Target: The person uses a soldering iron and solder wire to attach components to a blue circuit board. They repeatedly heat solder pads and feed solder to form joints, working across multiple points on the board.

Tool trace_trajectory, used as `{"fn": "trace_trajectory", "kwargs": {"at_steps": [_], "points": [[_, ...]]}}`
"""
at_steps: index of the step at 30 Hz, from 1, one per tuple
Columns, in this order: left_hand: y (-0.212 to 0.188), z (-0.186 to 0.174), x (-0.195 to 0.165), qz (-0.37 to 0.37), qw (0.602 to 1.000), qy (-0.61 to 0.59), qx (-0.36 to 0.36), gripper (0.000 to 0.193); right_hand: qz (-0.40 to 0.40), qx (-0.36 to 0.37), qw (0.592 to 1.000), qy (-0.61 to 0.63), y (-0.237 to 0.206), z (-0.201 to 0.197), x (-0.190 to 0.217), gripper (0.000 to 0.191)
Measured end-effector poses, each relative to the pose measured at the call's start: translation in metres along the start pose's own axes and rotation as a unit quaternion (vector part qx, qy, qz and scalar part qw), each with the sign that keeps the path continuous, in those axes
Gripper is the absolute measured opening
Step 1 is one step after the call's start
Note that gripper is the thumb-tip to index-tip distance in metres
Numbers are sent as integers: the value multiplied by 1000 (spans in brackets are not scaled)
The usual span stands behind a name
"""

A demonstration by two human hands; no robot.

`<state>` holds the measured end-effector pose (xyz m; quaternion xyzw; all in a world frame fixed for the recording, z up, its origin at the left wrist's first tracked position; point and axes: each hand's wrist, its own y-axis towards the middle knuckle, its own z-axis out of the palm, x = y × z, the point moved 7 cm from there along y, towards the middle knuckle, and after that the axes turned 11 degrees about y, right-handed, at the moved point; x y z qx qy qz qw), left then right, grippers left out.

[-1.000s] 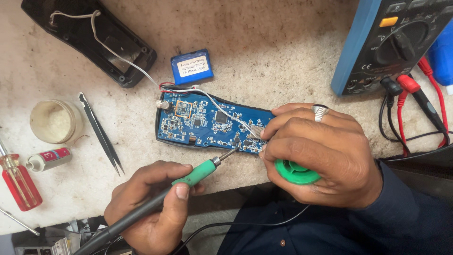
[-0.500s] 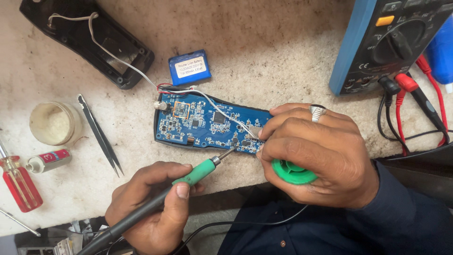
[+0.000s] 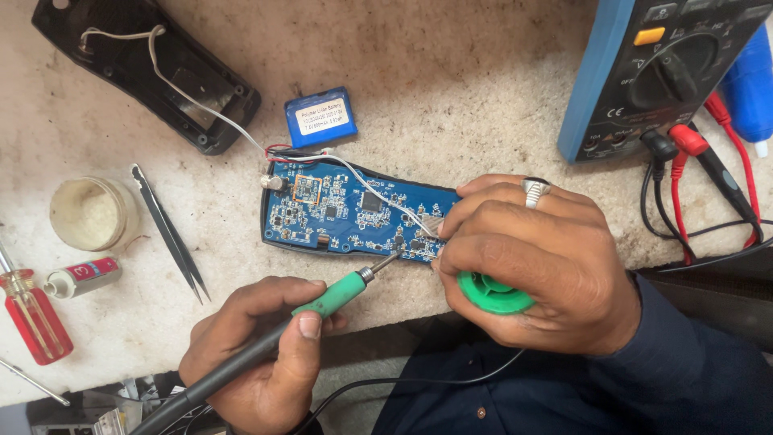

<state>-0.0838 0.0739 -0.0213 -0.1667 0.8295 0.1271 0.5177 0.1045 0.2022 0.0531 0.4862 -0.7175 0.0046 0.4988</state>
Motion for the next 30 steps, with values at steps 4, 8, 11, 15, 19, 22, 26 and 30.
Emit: {"fn": "trace_trajectory", "kwargs": {"at_steps": [4,8,11,15,19,22,26,30], "points": [[0,0,1,0,1000,-5,-4,17,15,-12,1000,15,-2,-2,-2,24],[-1,0,2,-6,1000,-2,1,17,37,-39,998,44,-6,-4,-7,23],[-1,-1,1,-5,1000,-5,-4,18,51,-51,996,60,-9,-5,-10,23],[-1,-1,4,-22,1000,6,17,18,49,-49,995,67,-10,-4,-10,23],[-2,-2,4,-18,1000,12,9,18,38,-47,997,57,-10,-4,-10,24],[-2,-2,4,-12,1000,9,7,18,36,-45,997,51,-10,-3,-10,24],[-2,-2,3,-10,1000,5,5,19,34,-44,997,47,-10,-3,-10,24],[-2,-2,2,-9,1000,8,0,19,31,-44,997,50,-11,-3,-11,25]]}}
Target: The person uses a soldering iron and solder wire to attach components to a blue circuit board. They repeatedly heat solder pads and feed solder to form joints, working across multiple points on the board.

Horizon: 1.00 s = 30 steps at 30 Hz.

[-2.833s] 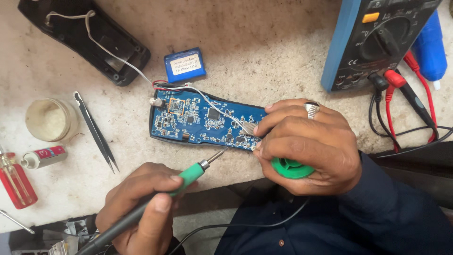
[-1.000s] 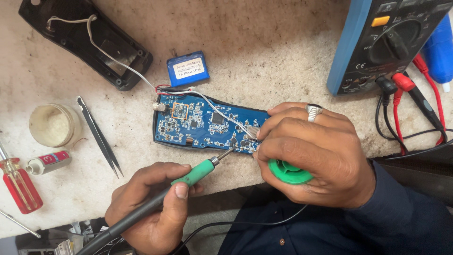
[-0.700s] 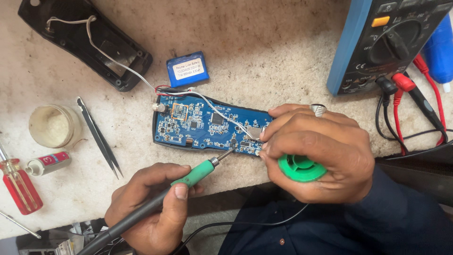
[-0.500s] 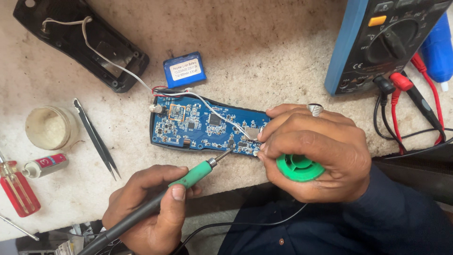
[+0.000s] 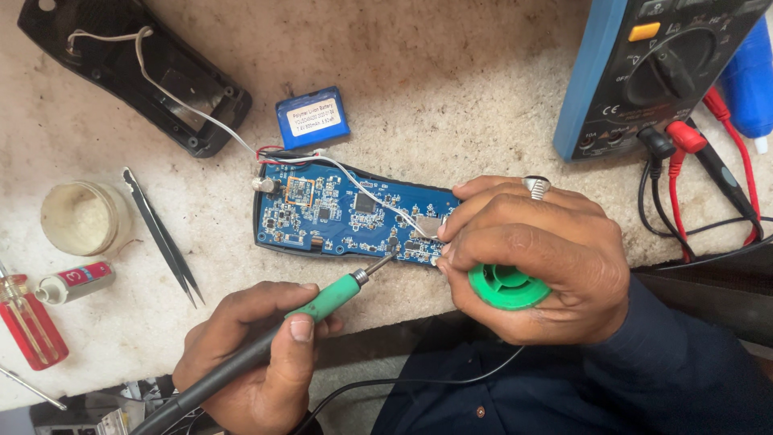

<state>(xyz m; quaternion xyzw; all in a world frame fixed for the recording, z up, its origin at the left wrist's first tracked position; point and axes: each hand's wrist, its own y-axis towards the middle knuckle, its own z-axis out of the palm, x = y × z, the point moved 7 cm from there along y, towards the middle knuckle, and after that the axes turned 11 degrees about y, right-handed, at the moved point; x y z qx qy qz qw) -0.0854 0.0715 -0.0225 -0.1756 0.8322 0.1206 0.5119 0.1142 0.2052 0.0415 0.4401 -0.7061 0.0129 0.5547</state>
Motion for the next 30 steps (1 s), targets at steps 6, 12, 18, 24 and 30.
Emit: {"fn": "trace_trajectory", "kwargs": {"at_steps": [6,12,18,24,30], "points": [[-1,0,3,-19,1000,1,2,19,-9,0,1000,5,0,0,0,25],[-6,-3,9,-69,997,-19,-16,20,-8,1,1000,9,-1,0,-1,26],[-8,-4,8,-63,997,-32,-28,19,-9,1,1000,11,0,0,-1,26],[-5,-2,3,-14,1000,-14,-10,18,-6,1,1000,8,0,0,0,26],[-3,-2,5,-29,1000,6,-3,19,-6,1,1000,8,0,0,-1,25]]}}
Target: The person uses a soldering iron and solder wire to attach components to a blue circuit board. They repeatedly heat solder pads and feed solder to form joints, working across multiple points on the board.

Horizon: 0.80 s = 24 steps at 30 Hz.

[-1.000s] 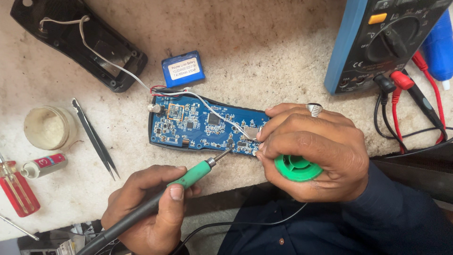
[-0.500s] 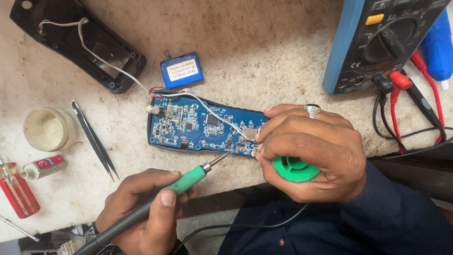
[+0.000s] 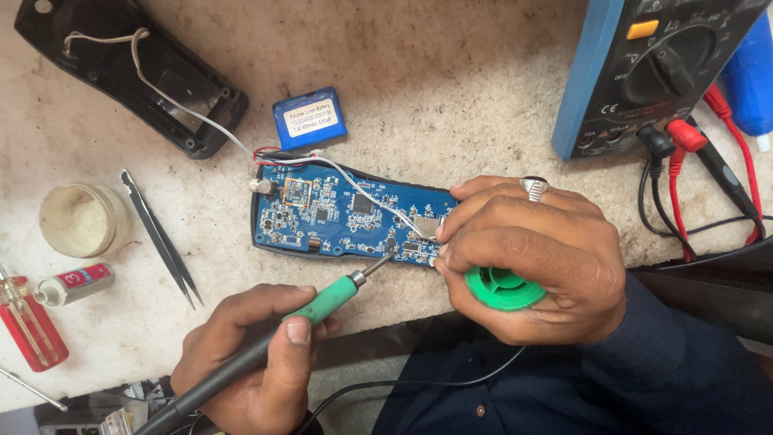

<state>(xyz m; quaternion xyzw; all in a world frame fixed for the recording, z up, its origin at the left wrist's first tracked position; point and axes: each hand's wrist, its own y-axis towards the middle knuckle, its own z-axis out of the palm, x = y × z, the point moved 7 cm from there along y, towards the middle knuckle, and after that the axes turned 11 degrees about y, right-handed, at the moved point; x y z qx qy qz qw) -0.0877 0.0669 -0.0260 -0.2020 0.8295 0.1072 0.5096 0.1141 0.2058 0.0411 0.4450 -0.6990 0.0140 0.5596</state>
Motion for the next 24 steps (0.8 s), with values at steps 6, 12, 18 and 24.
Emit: {"fn": "trace_trajectory", "kwargs": {"at_steps": [6,12,18,24], "points": [[-2,0,3,11,1000,-4,-15,18,-5,3,1000,-1,1,0,0,26],[-15,-5,21,-72,982,-167,-47,23,-3,4,1000,-1,0,0,0,26],[-17,-3,23,-32,976,-212,-31,25,-4,2,1000,0,-1,0,-1,26],[5,2,-54,150,982,-97,51,30,-1,-18,1000,7,-3,-4,0,28]]}}
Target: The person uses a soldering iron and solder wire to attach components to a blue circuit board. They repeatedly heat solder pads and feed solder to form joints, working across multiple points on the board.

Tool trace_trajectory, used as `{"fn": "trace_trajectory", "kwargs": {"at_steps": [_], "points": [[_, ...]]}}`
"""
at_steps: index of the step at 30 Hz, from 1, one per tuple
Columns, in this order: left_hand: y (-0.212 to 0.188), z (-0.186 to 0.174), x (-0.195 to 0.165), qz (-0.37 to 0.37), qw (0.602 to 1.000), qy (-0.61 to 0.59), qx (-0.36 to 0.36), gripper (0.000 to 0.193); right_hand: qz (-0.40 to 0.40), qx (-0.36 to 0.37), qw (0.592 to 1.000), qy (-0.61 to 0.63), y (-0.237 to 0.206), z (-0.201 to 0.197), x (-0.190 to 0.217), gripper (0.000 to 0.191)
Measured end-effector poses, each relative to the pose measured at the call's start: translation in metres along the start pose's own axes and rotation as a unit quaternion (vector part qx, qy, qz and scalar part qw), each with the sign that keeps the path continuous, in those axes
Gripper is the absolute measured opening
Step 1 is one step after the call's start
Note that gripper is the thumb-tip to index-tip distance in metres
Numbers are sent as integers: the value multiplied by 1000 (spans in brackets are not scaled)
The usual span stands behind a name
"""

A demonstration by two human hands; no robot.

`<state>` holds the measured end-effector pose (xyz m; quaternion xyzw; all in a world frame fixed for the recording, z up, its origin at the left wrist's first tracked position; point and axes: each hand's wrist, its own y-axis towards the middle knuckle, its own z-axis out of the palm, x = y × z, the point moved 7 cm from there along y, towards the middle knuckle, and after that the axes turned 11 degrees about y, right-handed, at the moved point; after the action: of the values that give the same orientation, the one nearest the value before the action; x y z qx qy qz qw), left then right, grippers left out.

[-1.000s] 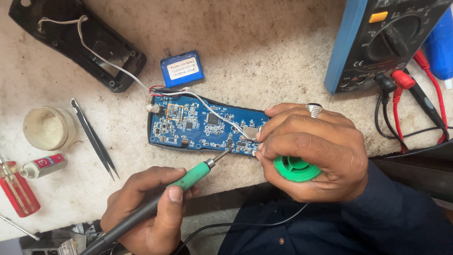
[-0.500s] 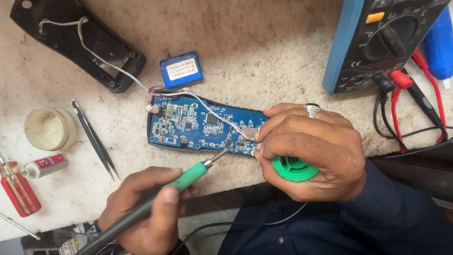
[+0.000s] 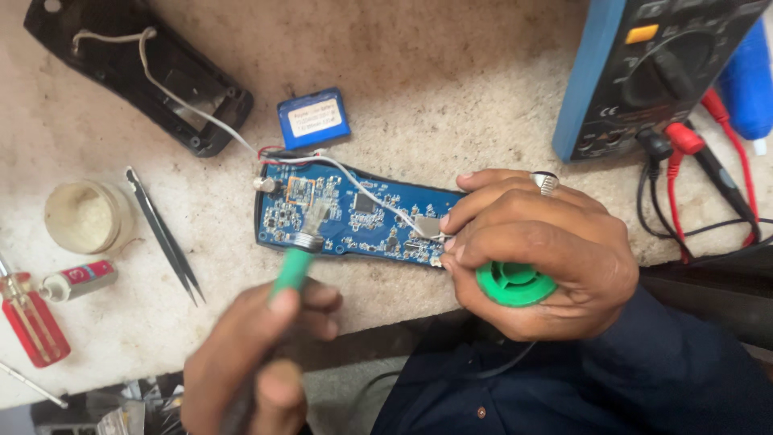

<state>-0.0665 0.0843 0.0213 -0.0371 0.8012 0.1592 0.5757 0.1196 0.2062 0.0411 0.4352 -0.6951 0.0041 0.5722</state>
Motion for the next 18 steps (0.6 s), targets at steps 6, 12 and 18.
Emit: {"fn": "trace_trajectory", "kwargs": {"at_steps": [6,12,18], "points": [[35,9,-27,152,930,332,34,48,0,-36,999,32,-2,-5,0,28],[38,9,-15,190,908,370,46,59,2,-48,998,44,-7,-9,-3,29],[49,9,-18,194,902,380,64,64,12,-54,997,61,-13,-8,-7,29]]}}
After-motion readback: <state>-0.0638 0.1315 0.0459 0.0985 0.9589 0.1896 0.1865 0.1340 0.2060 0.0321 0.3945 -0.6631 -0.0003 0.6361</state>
